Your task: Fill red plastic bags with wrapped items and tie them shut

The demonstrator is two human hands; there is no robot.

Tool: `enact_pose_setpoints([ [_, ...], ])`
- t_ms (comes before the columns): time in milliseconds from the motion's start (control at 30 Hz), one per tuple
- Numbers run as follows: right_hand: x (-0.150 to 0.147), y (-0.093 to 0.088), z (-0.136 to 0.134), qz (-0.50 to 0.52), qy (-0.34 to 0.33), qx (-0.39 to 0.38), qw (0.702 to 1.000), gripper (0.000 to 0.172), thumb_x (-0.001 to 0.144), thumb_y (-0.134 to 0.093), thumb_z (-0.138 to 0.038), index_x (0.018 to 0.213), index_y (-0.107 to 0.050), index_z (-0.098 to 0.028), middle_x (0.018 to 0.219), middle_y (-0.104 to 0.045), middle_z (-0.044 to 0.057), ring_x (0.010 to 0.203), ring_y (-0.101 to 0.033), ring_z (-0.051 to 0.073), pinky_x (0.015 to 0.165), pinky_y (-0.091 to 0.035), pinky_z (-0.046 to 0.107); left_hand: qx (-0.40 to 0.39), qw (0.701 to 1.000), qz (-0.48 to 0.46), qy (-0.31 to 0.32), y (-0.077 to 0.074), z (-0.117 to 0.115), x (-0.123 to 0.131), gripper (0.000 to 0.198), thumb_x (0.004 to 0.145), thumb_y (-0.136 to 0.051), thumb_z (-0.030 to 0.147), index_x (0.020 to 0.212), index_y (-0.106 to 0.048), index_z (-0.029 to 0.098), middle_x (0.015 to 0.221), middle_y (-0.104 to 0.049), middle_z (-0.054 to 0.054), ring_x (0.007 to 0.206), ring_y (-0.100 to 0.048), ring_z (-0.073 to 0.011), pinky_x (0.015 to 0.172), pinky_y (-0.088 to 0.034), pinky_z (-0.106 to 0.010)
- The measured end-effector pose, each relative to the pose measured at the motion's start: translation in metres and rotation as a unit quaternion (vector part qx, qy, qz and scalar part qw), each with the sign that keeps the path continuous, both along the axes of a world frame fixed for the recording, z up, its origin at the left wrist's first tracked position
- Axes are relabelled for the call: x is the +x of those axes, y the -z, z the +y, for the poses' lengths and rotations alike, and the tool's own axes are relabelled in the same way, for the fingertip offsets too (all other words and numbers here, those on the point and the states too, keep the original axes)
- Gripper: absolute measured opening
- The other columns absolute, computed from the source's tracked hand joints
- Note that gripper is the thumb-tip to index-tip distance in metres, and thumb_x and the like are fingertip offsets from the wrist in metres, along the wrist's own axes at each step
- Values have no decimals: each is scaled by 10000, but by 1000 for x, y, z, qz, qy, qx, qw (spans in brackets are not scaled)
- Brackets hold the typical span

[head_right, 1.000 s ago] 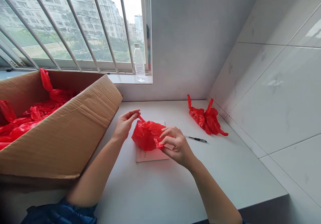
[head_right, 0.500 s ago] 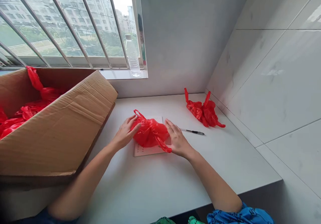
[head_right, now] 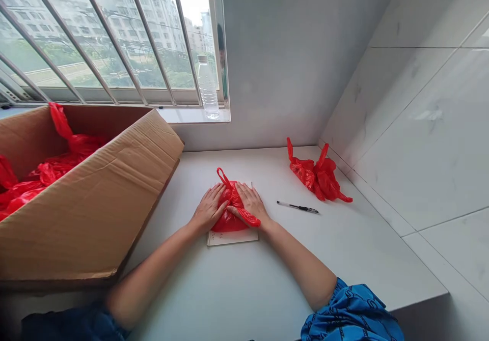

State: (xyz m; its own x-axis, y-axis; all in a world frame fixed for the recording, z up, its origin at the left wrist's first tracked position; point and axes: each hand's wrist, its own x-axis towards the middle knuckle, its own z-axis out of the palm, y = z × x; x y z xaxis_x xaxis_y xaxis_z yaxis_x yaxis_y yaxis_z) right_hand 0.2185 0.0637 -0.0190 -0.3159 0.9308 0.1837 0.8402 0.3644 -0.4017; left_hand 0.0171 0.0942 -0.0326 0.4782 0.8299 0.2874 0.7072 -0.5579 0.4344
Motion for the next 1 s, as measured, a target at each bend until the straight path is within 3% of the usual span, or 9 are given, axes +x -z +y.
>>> enact_pose_setpoints([
  [267, -4, 15, 3, -37, 5, 53, 998, 722, 988, -315, -636, 1568, -290, -208, 1601, -334, 76, 1496, -283, 240, 1247, -171, 495, 11, 1000, 10, 9, 6, 2, 4, 547, 1019, -321, 426, 1482, -442, 161, 1546, -431, -106, 1478, -315, -256, 1235, -192, -483],
  [700, -5, 13, -1, 1, 10, 62, 998, 633, 983, -410, -582, 1496, -426, -212, 1544, -443, 96, 1440, -388, 252, 1228, -213, 503, 16, 998, -55, 11, 6, 1, 3, 421, 998, -397, 390, 1320, -589, 199, 1460, -536, -98, 1422, -398, -254, 1217, -228, -478],
  [833, -2, -7, -17, 139, -25, 69, 987, 453, 957, -501, -554, 1250, -640, -238, 1382, -590, 94, 1267, -544, 258, 1121, -377, 456, 23, 989, -143, 18, -12, -18, -4, 261, 954, -485, 346, 1073, -657, 189, 1279, -645, -113, 1265, -538, -258, 1167, -296, -481],
  [900, 1, -22, -29, 208, -41, 60, 975, 341, 961, -510, -527, 1014, -693, -244, 1106, -682, 71, 1054, -619, 245, 1007, -446, 437, 2, 980, -199, 17, -28, -35, -9, 204, 934, -525, 357, 988, -633, 193, 1161, -680, -109, 1147, -597, -253, 1078, -399, -444],
  [1000, 2, -46, -52, 272, -65, -50, 959, 342, 971, -497, -505, 793, -601, -233, 784, -593, 16, 737, -563, 194, 692, -476, 338, -94, 959, -263, 43, -60, -70, -16, 279, 942, -532, 424, 1124, -549, 213, 1030, -704, -78, 918, -655, -213, 841, -506, -346],
])
